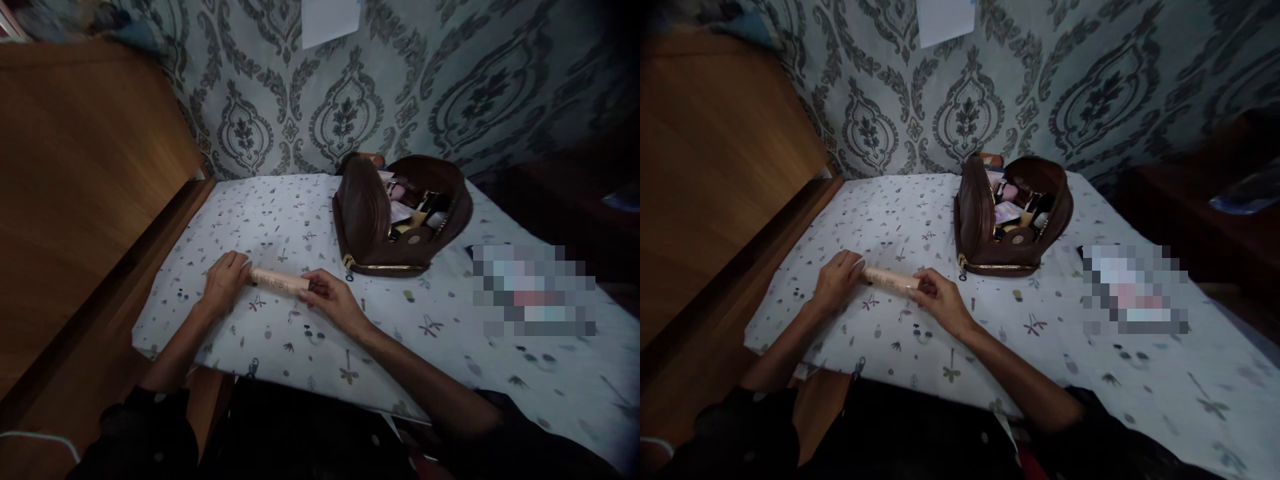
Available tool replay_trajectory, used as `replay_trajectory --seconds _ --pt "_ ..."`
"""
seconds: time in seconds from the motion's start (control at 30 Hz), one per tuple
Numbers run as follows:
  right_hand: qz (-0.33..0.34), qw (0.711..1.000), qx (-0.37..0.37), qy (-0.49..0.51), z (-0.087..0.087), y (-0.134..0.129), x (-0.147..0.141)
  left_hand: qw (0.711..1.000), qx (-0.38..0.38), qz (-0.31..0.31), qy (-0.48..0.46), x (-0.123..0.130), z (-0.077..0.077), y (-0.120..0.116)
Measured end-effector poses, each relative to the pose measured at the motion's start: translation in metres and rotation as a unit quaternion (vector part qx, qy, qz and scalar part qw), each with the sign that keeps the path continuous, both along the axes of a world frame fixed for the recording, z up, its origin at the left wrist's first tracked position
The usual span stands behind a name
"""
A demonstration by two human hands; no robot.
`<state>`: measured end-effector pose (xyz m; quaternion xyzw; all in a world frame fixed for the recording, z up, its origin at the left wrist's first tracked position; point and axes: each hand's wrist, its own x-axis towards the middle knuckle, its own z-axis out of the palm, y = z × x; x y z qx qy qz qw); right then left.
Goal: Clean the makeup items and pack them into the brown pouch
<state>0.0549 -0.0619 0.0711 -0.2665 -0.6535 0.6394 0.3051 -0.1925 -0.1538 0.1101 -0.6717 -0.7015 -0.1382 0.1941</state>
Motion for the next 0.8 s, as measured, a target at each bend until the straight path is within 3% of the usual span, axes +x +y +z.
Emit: replay_trajectory --seconds 0.2,0.3,0.37,0.5,0.63,0.8 --pt "-0.028 1.000 -0.001 0.011 -0.005 0.004 -0.002 0.998 -0.019 0.045 -0.037 0.000 0.007 -0.015" --pt "-0.028 0.999 -0.014 0.016 -0.009 0.005 -0.003 0.995 0.000 0.095 -0.013 0.006 0.015 -0.020" --pt "-0.023 0.999 -0.015 0.020 -0.010 0.005 -0.004 0.995 0.025 0.095 0.014 0.017 0.021 -0.020" --pt "-0.025 0.999 -0.005 0.029 -0.011 0.002 -0.006 0.998 0.052 0.003 0.040 0.056 0.027 -0.011" --pt "-0.028 0.999 0.016 0.017 -0.009 0.000 -0.005 0.993 0.031 -0.109 0.041 0.095 0.018 0.005" --pt "-0.023 0.998 0.057 -0.022 -0.005 -0.001 -0.002 0.992 0.005 -0.122 0.044 0.108 0.002 0.012"
